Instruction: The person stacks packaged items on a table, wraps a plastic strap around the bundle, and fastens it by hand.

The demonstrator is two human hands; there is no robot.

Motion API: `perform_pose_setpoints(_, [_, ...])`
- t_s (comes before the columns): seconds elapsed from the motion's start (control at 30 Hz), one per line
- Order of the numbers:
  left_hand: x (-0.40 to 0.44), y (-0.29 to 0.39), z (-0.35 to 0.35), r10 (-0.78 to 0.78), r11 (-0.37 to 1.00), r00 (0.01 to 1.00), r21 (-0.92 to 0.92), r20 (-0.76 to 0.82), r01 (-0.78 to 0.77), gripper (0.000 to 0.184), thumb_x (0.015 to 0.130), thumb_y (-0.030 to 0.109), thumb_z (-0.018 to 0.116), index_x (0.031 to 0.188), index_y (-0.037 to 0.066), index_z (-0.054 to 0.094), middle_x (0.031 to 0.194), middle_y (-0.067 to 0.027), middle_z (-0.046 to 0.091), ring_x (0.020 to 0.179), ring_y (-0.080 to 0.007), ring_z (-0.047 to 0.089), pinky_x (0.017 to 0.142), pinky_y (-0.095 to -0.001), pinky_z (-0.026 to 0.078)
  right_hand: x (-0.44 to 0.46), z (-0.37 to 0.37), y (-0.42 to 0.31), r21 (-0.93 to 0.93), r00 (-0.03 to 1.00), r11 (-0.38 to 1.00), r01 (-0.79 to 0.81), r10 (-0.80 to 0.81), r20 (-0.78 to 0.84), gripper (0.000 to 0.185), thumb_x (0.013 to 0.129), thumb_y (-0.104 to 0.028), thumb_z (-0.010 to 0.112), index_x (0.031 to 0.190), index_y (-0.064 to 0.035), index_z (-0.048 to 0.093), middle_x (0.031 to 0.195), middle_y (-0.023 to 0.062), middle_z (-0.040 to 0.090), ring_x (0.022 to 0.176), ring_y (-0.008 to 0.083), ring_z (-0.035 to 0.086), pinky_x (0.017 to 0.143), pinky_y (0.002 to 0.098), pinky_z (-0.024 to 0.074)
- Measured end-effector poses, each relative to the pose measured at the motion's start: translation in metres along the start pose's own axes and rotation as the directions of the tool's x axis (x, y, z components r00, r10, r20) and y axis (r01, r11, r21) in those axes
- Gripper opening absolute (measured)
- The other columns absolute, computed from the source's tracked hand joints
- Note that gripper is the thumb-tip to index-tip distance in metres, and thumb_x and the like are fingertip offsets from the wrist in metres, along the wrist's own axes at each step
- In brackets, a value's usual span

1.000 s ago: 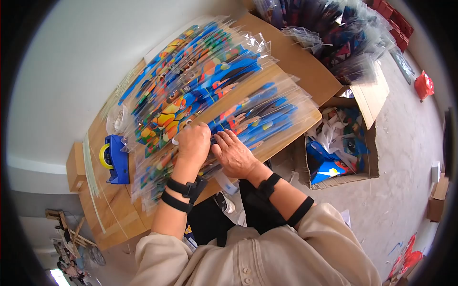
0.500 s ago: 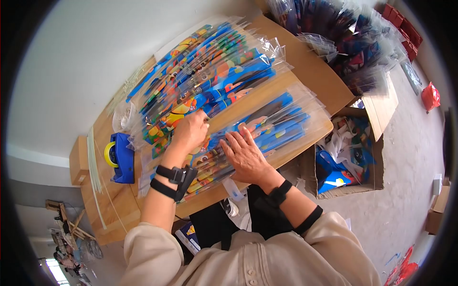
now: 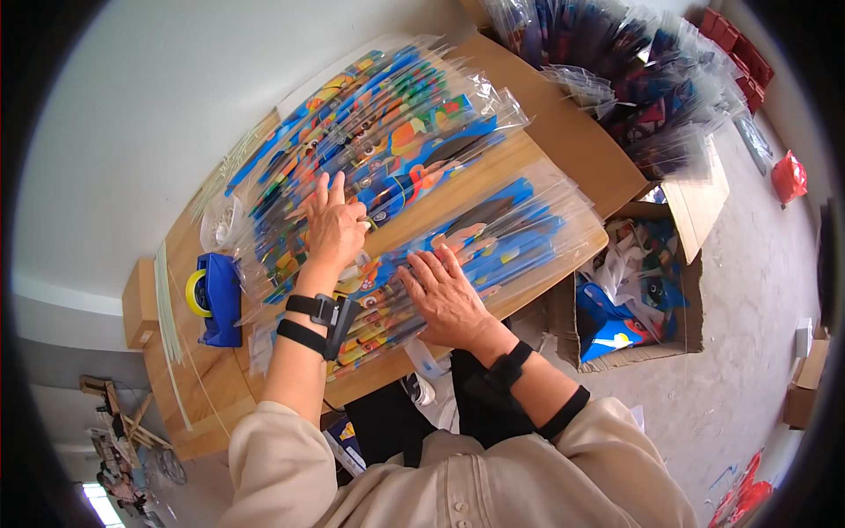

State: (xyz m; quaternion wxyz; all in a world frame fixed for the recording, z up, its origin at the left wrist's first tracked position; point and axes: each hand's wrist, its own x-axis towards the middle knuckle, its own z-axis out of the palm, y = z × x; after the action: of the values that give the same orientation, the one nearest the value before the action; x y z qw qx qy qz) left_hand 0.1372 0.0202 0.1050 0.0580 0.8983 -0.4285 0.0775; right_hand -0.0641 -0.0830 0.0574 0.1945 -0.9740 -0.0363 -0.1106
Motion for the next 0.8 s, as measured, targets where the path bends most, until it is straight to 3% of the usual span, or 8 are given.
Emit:
perform_pose_setpoints(0.1, [0.008,-0.011,0.011,-0.068,0.985,0.984,-0.146,0.164,0.093,0.017,0.068,0.018,0.080,0.078,0.010,0.069,0.147,-0.0178,0.040,0.139,-0.0365,0.030,0.104,-0.0626,0.029,0.000,0.001,0.000,-0.004,1.000,1.000,0.007,-0.007,-0.003,0.097,0.056,-0.038,0.081,0.138,-0.0012,0.043,0.141,0.0191,0.043,0.136,0.0331,0.036,0.117,0.0510,0.0159])
perform_pose_setpoints(0.23, [0.016,-0.011,0.010,-0.045,0.980,0.983,-0.183,0.178,0.078,0.022,0.062,0.020,0.083,0.075,0.009,0.068,0.132,-0.0144,0.053,0.132,-0.0349,0.037,0.100,-0.0608,0.032,0.000,0.000,0.000,-0.005,1.000,1.000,0.000,0.000,0.007,0.097,0.057,-0.039,0.081,0.138,-0.0010,0.043,0.142,0.0195,0.042,0.136,0.0334,0.036,0.117,0.0509,0.0159])
perform_pose_setpoints(0.3, [0.013,-0.005,0.003,0.026,0.993,0.998,-0.119,0.065,-0.019,0.022,0.061,0.015,0.081,0.075,0.007,0.065,0.106,-0.0121,0.058,0.113,-0.0339,0.050,0.090,-0.0531,0.042,-0.001,-0.001,0.000,0.003,1.000,1.000,0.008,-0.008,-0.003,0.098,0.057,-0.039,0.081,0.138,-0.0011,0.043,0.141,0.0195,0.043,0.136,0.0334,0.036,0.117,0.0511,0.0163])
perform_pose_setpoints(0.4, [0.005,-0.003,0.009,0.178,0.961,0.984,-0.210,-0.017,-0.177,0.019,0.066,0.008,0.072,0.075,0.003,0.057,0.089,-0.0134,0.053,0.093,-0.0342,0.054,0.079,-0.0458,0.046,-0.001,0.000,0.001,-0.002,0.999,1.000,0.020,-0.020,-0.025,0.096,0.056,-0.038,0.080,0.137,-0.0007,0.044,0.140,0.0191,0.044,0.134,0.0333,0.038,0.117,0.0512,0.0175])
perform_pose_setpoints(0.5, [-0.015,0.006,0.001,0.393,0.912,0.898,-0.039,-0.196,-0.407,0.013,0.073,0.003,0.062,0.074,0.002,0.049,0.086,-0.0155,0.052,0.085,-0.0350,0.054,0.073,-0.0420,0.048,-0.001,0.004,0.002,-0.025,0.997,0.999,0.039,-0.041,-0.069,0.092,0.056,-0.037,0.079,0.133,0.0030,0.047,0.137,0.0214,0.047,0.133,0.0347,0.039,0.116,0.0515,0.0184])
perform_pose_setpoints(0.63, [-0.052,0.040,-0.044,0.396,0.917,0.896,0.141,-0.199,-0.374,0.009,0.074,0.003,0.056,0.074,0.003,0.047,0.083,-0.0148,0.049,0.085,-0.0334,0.054,0.070,-0.0421,0.047,-0.001,0.004,0.002,-0.034,0.995,0.999,0.041,-0.044,-0.093,0.091,0.056,-0.036,0.078,0.132,0.0030,0.048,0.134,0.0204,0.049,0.131,0.0346,0.041,0.115,0.0518,0.0212])
perform_pose_setpoints(0.73, [-0.076,0.048,-0.032,0.374,0.927,0.922,0.015,-0.100,-0.375,0.008,0.072,0.001,0.055,0.074,0.003,0.048,0.081,-0.0143,0.050,0.084,-0.0332,0.054,0.071,-0.0420,0.046,-0.002,0.003,0.000,-0.074,0.996,0.995,0.065,-0.070,-0.064,0.082,0.058,-0.035,0.078,0.126,0.0023,0.052,0.129,0.0186,0.051,0.126,0.0330,0.045,0.112,0.0497,0.0275])
perform_pose_setpoints(0.8, [-0.086,0.042,-0.010,0.338,0.932,0.941,-0.130,-0.032,-0.339,0.010,0.070,-0.004,0.054,0.075,0.002,0.049,0.081,-0.0145,0.052,0.085,-0.0347,0.054,0.073,-0.0444,0.046,-0.005,0.008,0.003,-0.025,0.994,0.994,0.105,-0.104,0.015,0.060,0.063,-0.031,0.074,0.111,0.0010,0.059,0.125,0.0171,0.052,0.121,0.0314,0.048,0.109,0.0468,0.0323])
